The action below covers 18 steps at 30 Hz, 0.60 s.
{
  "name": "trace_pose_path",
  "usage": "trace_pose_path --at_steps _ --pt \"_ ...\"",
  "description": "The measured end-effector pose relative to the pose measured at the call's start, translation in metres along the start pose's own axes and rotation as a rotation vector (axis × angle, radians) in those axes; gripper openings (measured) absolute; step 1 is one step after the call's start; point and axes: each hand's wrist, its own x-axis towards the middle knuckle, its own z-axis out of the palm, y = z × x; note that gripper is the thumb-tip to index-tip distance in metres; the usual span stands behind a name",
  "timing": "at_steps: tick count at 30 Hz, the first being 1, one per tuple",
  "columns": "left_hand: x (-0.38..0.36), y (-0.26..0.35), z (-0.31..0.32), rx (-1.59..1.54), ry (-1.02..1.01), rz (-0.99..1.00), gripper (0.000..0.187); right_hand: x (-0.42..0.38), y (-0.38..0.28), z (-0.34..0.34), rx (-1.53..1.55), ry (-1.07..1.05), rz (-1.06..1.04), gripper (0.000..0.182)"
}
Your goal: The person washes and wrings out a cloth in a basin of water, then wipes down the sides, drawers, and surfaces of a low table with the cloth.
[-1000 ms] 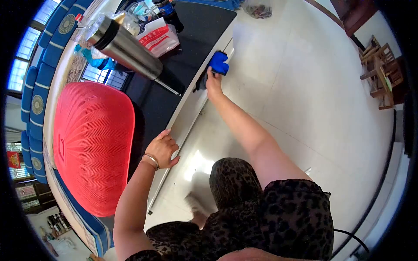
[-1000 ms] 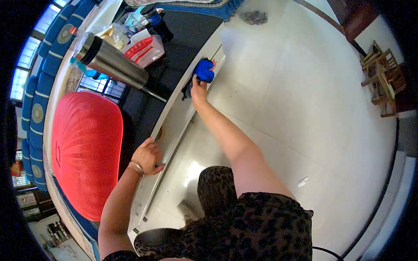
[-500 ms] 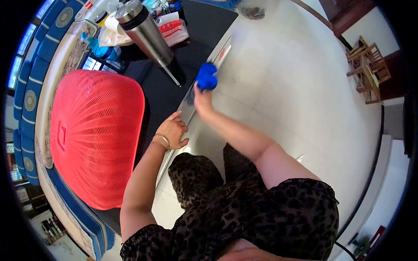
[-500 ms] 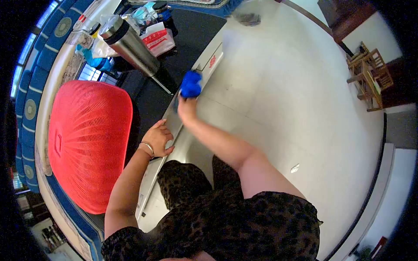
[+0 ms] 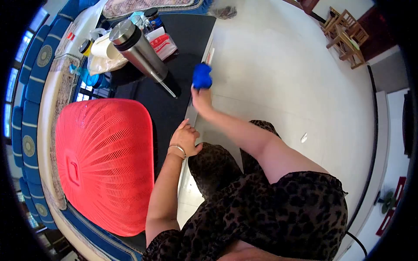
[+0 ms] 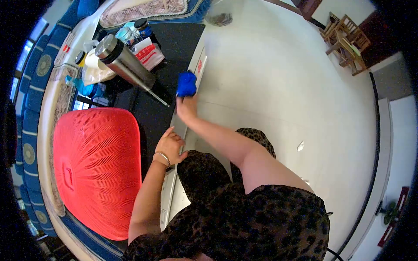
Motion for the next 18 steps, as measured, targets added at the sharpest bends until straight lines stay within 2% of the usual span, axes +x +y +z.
trace_pose_path --at_steps 3,4,5,8,10,11,13,14,16,17,18 --pt "0.0 -0.001 0.002 -0.034 0.104 0.023 0.033 -0.064 -0.058 -0.022 0.168 0.145 -0.017 0.047" --pt "0.0 0.0 0.001 -0.05 0.151 0.036 0.033 -0.066 -0.065 -0.028 0.116 0.126 -0.05 0.048" --pt "0.002 0.002 -0.003 -0.028 0.026 -0.003 0.032 -0.062 -0.065 -0.031 0.062 0.107 -0.084 0.048" --pt "0.002 0.003 -0.006 -0.083 0.024 0.001 0.032 0.004 -0.028 -0.014 -0.102 0.18 -0.199 0.048" --pt "0.003 0.006 -0.007 -0.07 0.029 -0.014 0.031 0.051 -0.031 -0.028 0.062 0.145 -0.09 0.049" --pt "0.004 0.007 -0.008 -0.056 0.034 -0.021 0.03 0.082 -0.018 -0.029 0.01 0.061 -0.078 0.051" --pt "0.007 0.009 -0.011 -0.088 0.052 -0.024 0.029 0.124 -0.02 -0.037 0.092 0.073 0.069 0.064" --pt "0.008 0.01 -0.011 -0.095 0.065 -0.022 0.029 0.131 -0.02 -0.039 0.197 0.15 0.128 0.068" --pt "0.011 0.013 -0.013 -0.105 0.09 -0.031 0.029 0.107 -0.029 -0.063 0.547 -0.047 0.199 0.075" --pt "0.014 0.016 -0.018 -0.159 0.078 -0.048 0.025 0.098 -0.019 -0.056 0.645 -0.023 0.143 0.074" --pt "0.019 0.019 -0.02 -0.187 0.124 -0.058 0.024 0.086 -0.014 -0.059 0.699 -0.09 0.181 0.07"
